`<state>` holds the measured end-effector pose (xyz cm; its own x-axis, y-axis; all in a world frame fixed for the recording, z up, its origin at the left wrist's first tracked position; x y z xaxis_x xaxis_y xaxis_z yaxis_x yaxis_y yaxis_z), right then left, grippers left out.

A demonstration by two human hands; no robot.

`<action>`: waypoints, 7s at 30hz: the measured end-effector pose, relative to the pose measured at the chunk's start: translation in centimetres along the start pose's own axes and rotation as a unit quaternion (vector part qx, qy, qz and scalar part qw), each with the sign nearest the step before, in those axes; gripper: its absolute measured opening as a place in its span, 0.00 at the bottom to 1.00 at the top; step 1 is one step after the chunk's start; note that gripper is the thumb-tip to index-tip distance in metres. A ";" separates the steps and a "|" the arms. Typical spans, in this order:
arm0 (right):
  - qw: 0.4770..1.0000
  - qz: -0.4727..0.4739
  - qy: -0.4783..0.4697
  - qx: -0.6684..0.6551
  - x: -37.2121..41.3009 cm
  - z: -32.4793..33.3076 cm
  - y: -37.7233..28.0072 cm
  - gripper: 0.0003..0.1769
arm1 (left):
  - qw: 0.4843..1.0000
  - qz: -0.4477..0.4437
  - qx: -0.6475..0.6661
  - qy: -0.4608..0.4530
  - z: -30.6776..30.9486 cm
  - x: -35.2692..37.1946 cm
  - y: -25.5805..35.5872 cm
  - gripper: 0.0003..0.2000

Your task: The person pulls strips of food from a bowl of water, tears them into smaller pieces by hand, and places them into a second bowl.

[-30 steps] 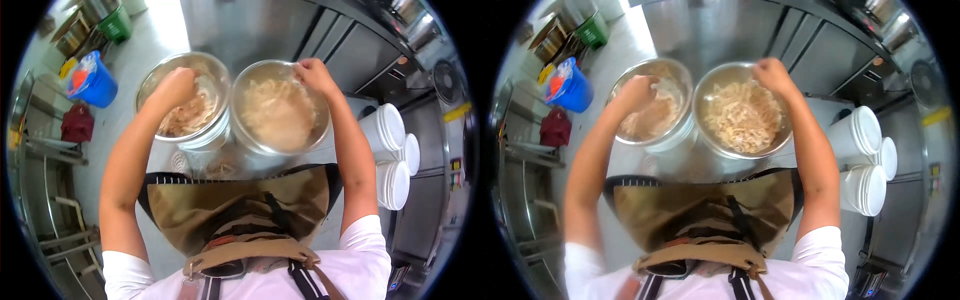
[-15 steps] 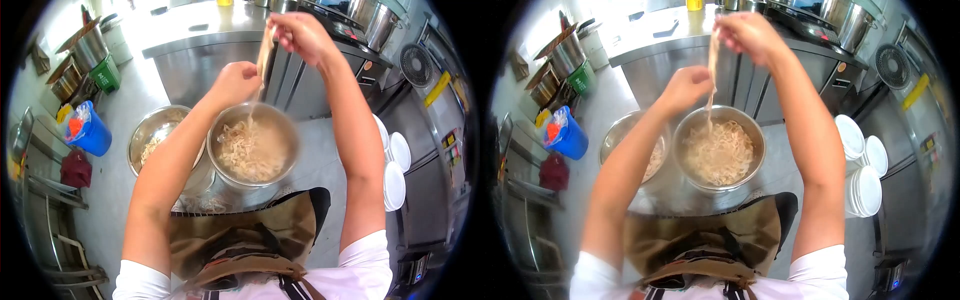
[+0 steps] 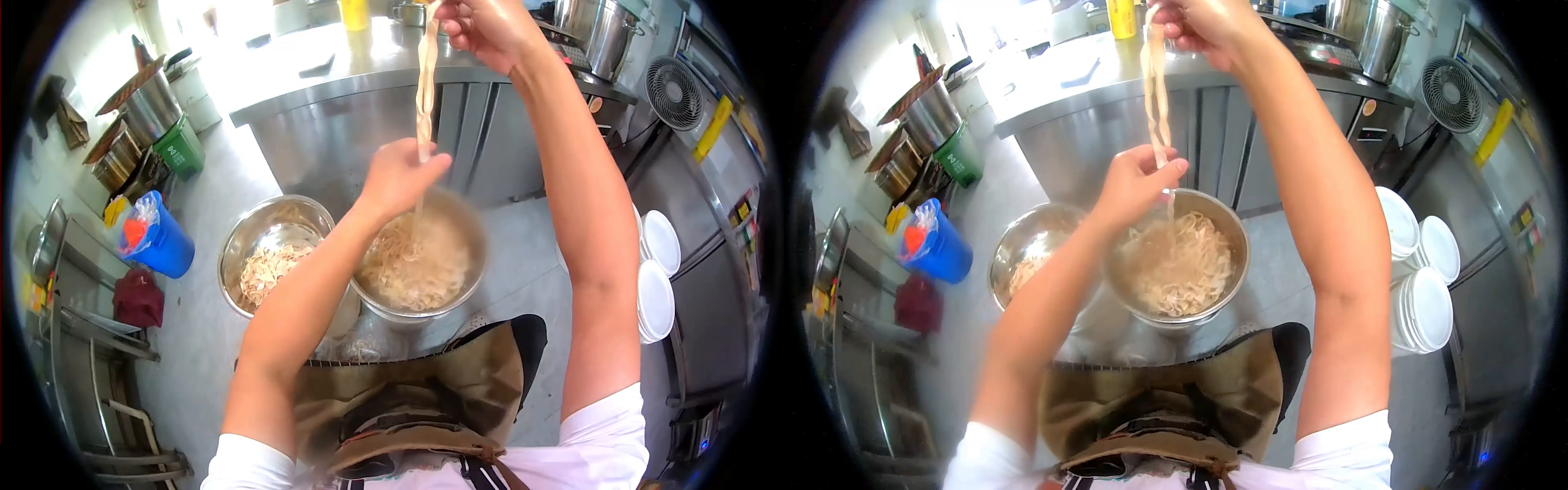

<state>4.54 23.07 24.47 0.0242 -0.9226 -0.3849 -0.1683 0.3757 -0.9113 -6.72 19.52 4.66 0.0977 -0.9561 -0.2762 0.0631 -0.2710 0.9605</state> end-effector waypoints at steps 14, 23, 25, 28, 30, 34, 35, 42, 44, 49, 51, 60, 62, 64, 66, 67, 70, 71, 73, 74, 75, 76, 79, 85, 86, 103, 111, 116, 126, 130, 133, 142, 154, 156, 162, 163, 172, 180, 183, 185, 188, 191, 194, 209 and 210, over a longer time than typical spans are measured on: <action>0.946 -0.172 -0.075 0.265 15.1 9.7 31.9 0.12 | 0.895 0.249 -0.223 -0.294 4.3 4.1 -4.4 0.11; 0.974 -0.038 -0.163 0.155 17.5 1.8 25.7 0.17 | 0.785 0.101 -0.502 -0.350 0.3 4.2 -3.3 0.09; 0.958 -0.007 -0.148 0.247 16.6 1.4 23.9 0.16 | 0.712 -0.014 -0.610 -0.347 -0.6 2.9 -2.1 0.09; 0.976 0.042 -0.096 0.191 14.6 1.0 23.4 0.13 | 0.781 -0.042 -0.583 -0.220 0.5 1.1 1.6 0.11; 0.981 0.034 -0.102 0.159 13.5 1.0 21.7 0.11 | 0.810 0.007 -0.530 -0.250 1.4 0.0 2.6 0.09; 0.981 -0.016 -0.157 0.113 11.4 1.7 18.8 0.09 | 0.875 0.061 -0.393 -0.275 2.8 -0.9 5.1 0.10; 0.985 -0.020 -0.151 0.086 11.3 1.8 17.9 0.08 | 0.885 0.074 -0.367 -0.276 3.1 -0.7 5.4 0.10; 0.980 -0.037 -0.173 0.086 11.9 2.0 15.8 0.07 | 0.931 0.115 -0.264 -0.223 3.1 -0.5 5.1 0.12; 0.981 -0.056 -0.174 0.058 12.0 2.1 16.1 0.07 | 0.940 0.132 -0.225 -0.219 3.0 -0.5 5.1 0.11; 0.985 -0.052 -0.165 0.014 11.7 2.2 15.7 0.08 | 0.936 0.055 -0.249 -0.244 2.2 -0.5 5.7 0.09; 0.985 -0.045 -0.167 0.027 11.7 2.0 15.2 0.10 | 0.926 0.032 -0.278 -0.254 1.7 -0.4 6.4 0.09; 0.989 -0.057 -0.107 0.081 11.5 2.1 14.4 0.10 | 0.901 -0.047 -0.359 -0.239 0.6 -0.3 8.3 0.10; 0.993 -0.055 -0.084 0.056 11.6 2.2 14.8 0.10 | 0.918 -0.036 -0.323 -0.227 1.0 -0.3 8.5 0.10; 0.994 -0.061 -0.087 0.007 11.8 2.2 14.8 0.11 | 0.931 -0.026 -0.293 -0.218 1.3 -0.4 8.5 0.10; 0.994 -0.063 -0.087 -0.029 11.8 2.2 15.0 0.11 | 0.939 -0.016 -0.267 -0.214 1.5 -0.6 8.2 0.09; 0.994 -0.061 -0.084 -0.041 11.7 2.3 15.1 0.11 | 0.941 -0.018 -0.264 -0.209 1.6 -0.8 8.3 0.09; 0.990 -0.083 -0.080 -0.077 11.7 2.1 14.4 0.11 | 0.946 -0.029 -0.255 -0.198 1.7 -1.1 8.6 0.09; 0.988 -0.094 -0.079 -0.089 11.7 2.0 14.2 0.11 | 0.946 -0.036 -0.253 -0.199 1.7 -1.1 8.8 0.09; 0.990 -0.101 -0.081 -0.063 11.2 1.8 14.3 0.10 | 0.947 -0.047 -0.250 -0.197 1.7 -1.2 9.0 0.08; 0.990 -0.105 -0.081 -0.051 11.0 1.7 14.4 0.10 | 0.948 -0.051 -0.248 -0.194 1.6 -1.1 9.1 0.08; 0.990 -0.104 -0.080 -0.044 11.0 1.7 14.4 0.10 | 0.949 -0.055 -0.246 -0.191 1.6 -1.1 9.2 0.08; 0.991 -0.104 -0.079 -0.037 11.1 1.6 14.4 0.10 | 0.950 -0.057 -0.245 -0.185 1.7 -1.2 9.2 0.08; 0.994 -0.085 -0.062 -0.031 11.0 1.6 14.8 0.10 | 0.954 -0.063 -0.246 -0.161 2.2 -1.3 9.4 0.08; 0.989 -0.114 -0.053 -0.074 11.3 1.0 14.8 0.10 | 0.955 -0.086 -0.252 -0.130 2.5 -1.7 9.4 0.09; 0.986 -0.133 -0.054 -0.084 11.3 0.9 14.7 0.10 | 0.957 -0.093 -0.244 -0.126 2.5 -1.9 9.3 0.09; 0.982 -0.163 -0.062 -0.074 10.8 -0.1 16.3 0.09 | 0.977 -0.091 -0.188 -0.047 3.6 -3.1 6.0 0.09; 0.996 -0.074 -0.056 0.018 10.3 -1.3 15.7 0.13 | 0.936 -0.209 -0.282 0.032 3.4 0.1 7.7 0.05; 0.993 -0.089 -0.054 0.052 10.1 -1.0 16.8 0.15 | 0.899 -0.325 -0.288 0.054 3.4 0.5 7.8 0.04; 0.994 -0.105 0.001 0.009 12.0 0.7 19.8 0.13 | 0.933 -0.262 -0.207 0.133 6.8 -3.3 7.9 0.03; 0.994 -0.092 -0.053 -0.003 13.1 0.5 20.1 0.14 | 0.947 -0.207 -0.226 0.099 7.9 -3.8 8.2 0.04; 0.986 -0.026 -0.156 0.057 12.9 0.9 20.9 0.15 | 0.956 -0.169 -0.235 0.050 6.6 -2.4 8.8 0.06; 0.980 -0.064 -0.134 0.135 13.5 2.0 21.8 0.13 | 0.972 -0.114 -0.204 -0.036 4.3 -2.2 7.4 0.07; 0.993 0.001 -0.101 0.066 11.1 0.3 17.5 0.13 | 0.944 -0.185 -0.268 -0.057 4.1 -1.2 7.8 0.04; 0.992 -0.025 -0.115 0.052 11.5 0.3 18.0 0.13 | 0.949 -0.174 -0.257 -0.052 4.3 -1.4 7.7 0.04; 0.988 -0.082 -0.120 0.049 13.3 0.6 18.6 0.10 | 0.973 -0.126 -0.191 0.000 6.6 -3.7 6.0 0.06; 0.988 -0.082 -0.121 0.048 13.6 0.7 18.7 0.10 | 0.977 -0.117 -0.180 0.005 7.0 -4.2 5.9 0.06; 0.987 -0.135 -0.083 0.023 13.3 1.3 19.8 0.08 | 0.987 -0.013 -0.158 -0.022 6.0 -2.8 5.5 0.07; 0.993 -0.107 -0.051 -0.021 13.2 1.5 20.1 0.08 | 0.995 -0.016 -0.085 0.056 7.2 -3.6 5.4 0.06; 0.995 -0.067 -0.062 -0.029 13.4 1.6 19.2 0.07 | 0.992 0.027 -0.080 0.091 7.7 -3.5 5.2 0.06; 0.995 -0.064 -0.072 -0.019 13.4 1.8 19.6 0.09 | 0.994 0.017 -0.057 0.093 7.7 -3.3 5.7 0.06; 0.989 -0.125 -0.050 -0.060 13.3 2.0 19.7 0.11 | 0.997 0.007 -0.018 0.074 7.4 -3.5 6.3 0.07; 0.986 -0.142 -0.043 -0.073 12.7 1.8 19.1 0.11 | 0.998 -0.003 -0.029 0.063 7.0 -3.5 7.9 0.08; 0.973 -0.177 -0.055 -0.134 11.5 1.3 18.5 0.10 | 0.997 -0.022 -0.043 0.053 6.8 -4.0 9.4 0.09; 0.996 -0.078 -0.020 -0.024 11.5 0.9 15.9 0.07 | 0.996 -0.039 -0.014 0.074 6.7 -4.2 11.6 0.11; 0.993 -0.102 -0.022 -0.046 11.7 0.9 16.2 0.07 | 0.997 -0.038 -0.016 0.071 6.6 -4.2 11.7 0.11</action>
<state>2.95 18.47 5.12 0.1102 -0.9733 -0.2013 -0.2455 0.1696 -0.9544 -12.97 19.59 17.30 0.2309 -0.9068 -0.3528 0.1071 -0.3367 0.9355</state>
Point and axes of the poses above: each hand's wrist, its own x-axis away from the middle knuckle, its own z-axis out of the back of the hand, y = z × x, the point moved 7 cm from there along -x, towards the middle knuckle, and after that the axes turned 15 degrees about y, right-handed, at the moved point
